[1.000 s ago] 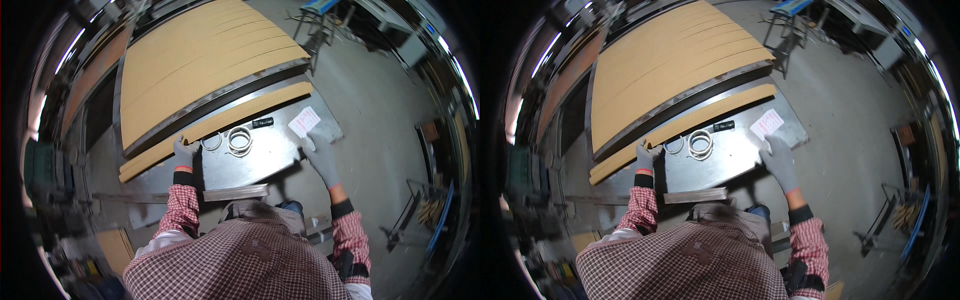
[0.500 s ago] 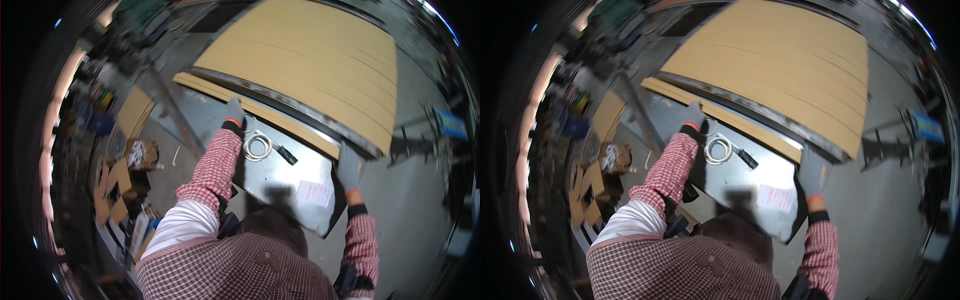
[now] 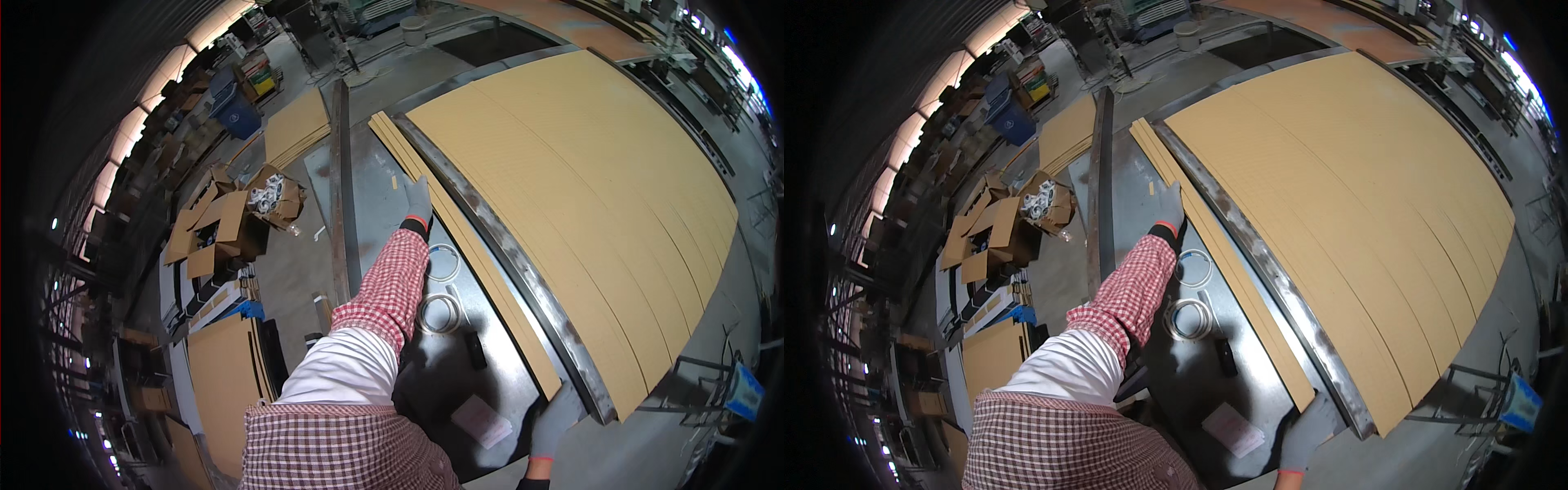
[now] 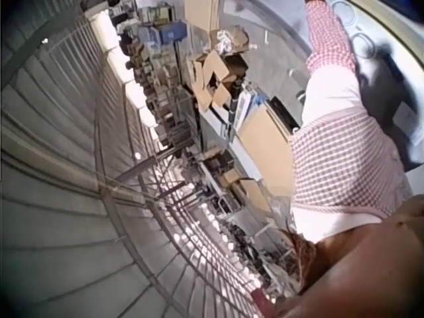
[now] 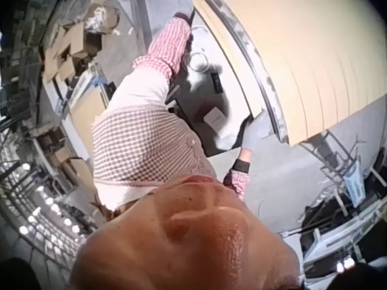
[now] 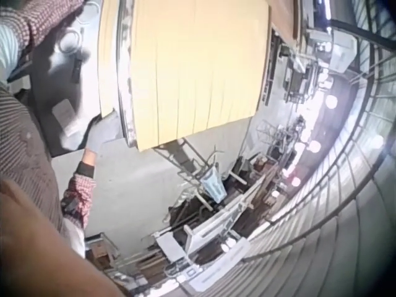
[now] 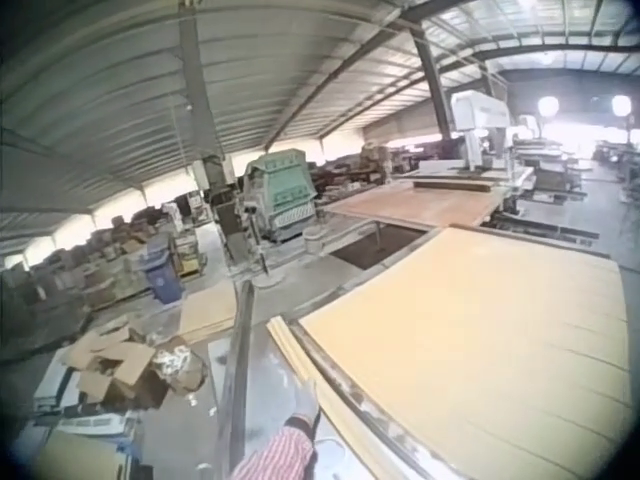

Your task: Sorting, measuring, and applying quality control labels to cardboard strips at a factory workstation.

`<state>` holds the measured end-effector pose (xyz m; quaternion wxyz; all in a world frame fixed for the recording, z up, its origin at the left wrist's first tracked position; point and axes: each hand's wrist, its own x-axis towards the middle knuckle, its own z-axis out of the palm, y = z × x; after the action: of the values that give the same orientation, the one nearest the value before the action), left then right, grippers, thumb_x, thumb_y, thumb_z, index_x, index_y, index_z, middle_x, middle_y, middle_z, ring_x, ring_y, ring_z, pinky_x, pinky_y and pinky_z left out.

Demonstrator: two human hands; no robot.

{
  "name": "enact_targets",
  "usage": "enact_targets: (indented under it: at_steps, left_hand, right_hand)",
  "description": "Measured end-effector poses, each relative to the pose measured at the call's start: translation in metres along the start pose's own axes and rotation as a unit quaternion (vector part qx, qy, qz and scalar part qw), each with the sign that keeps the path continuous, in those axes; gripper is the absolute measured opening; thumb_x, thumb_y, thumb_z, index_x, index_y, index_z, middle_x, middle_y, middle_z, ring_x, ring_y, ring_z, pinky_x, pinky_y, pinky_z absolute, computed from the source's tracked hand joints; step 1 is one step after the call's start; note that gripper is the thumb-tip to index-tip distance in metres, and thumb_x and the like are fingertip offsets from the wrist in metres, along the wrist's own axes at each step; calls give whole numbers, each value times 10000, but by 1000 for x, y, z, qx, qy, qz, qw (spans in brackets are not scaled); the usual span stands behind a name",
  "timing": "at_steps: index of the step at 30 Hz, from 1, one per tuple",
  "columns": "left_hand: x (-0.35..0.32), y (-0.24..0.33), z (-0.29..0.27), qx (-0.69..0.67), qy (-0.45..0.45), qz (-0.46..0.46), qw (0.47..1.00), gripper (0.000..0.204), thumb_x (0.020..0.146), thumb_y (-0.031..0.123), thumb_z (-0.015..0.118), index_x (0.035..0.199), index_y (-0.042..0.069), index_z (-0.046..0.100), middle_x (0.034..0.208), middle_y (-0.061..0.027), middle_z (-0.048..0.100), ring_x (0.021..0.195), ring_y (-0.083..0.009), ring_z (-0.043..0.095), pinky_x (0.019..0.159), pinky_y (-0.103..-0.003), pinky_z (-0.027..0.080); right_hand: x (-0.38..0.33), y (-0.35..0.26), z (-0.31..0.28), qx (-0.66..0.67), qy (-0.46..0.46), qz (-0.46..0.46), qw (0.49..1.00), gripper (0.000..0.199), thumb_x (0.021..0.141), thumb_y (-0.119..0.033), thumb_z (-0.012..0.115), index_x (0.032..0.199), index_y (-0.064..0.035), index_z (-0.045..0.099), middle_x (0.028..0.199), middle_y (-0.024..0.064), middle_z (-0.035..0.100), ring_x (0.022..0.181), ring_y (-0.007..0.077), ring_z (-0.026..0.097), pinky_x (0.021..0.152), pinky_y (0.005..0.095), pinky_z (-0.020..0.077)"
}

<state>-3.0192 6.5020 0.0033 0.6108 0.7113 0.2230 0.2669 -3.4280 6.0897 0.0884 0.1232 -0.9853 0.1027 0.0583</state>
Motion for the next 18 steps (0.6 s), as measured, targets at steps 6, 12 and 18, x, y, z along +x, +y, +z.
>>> enact_targets:
  at_steps: [6,12,18]
  left_hand:
    - [-12,35,15,11,-68,-102,992,727,893,211,476,1460,-46,100,1534,-196,139,1418,-291,151,1137,-316,152]
    - [12,26,13,-4,-34,-32,999,774,880,231,504,1451,-70,78,1529,-231,103,1417,-324,139,1144,-326,138]
    - [-20,54,15,72,-4,-67,995,768,818,237,553,1387,-133,195,1440,-308,258,1359,-376,257,1111,-348,220]
  right_hand:
    - [9,17,-2,-25,44,10,999,492,749,-140,667,1172,28,480,1011,194,552,956,377,527,815,455,409]
    - [14,9,-10,36,47,-22,998,595,762,-162,654,1272,43,427,1129,221,542,1036,388,510,905,478,389]
    - [-14,20,-21,-18,159,-155,975,542,828,-174,582,1311,25,435,1251,236,505,1162,409,462,986,509,344]
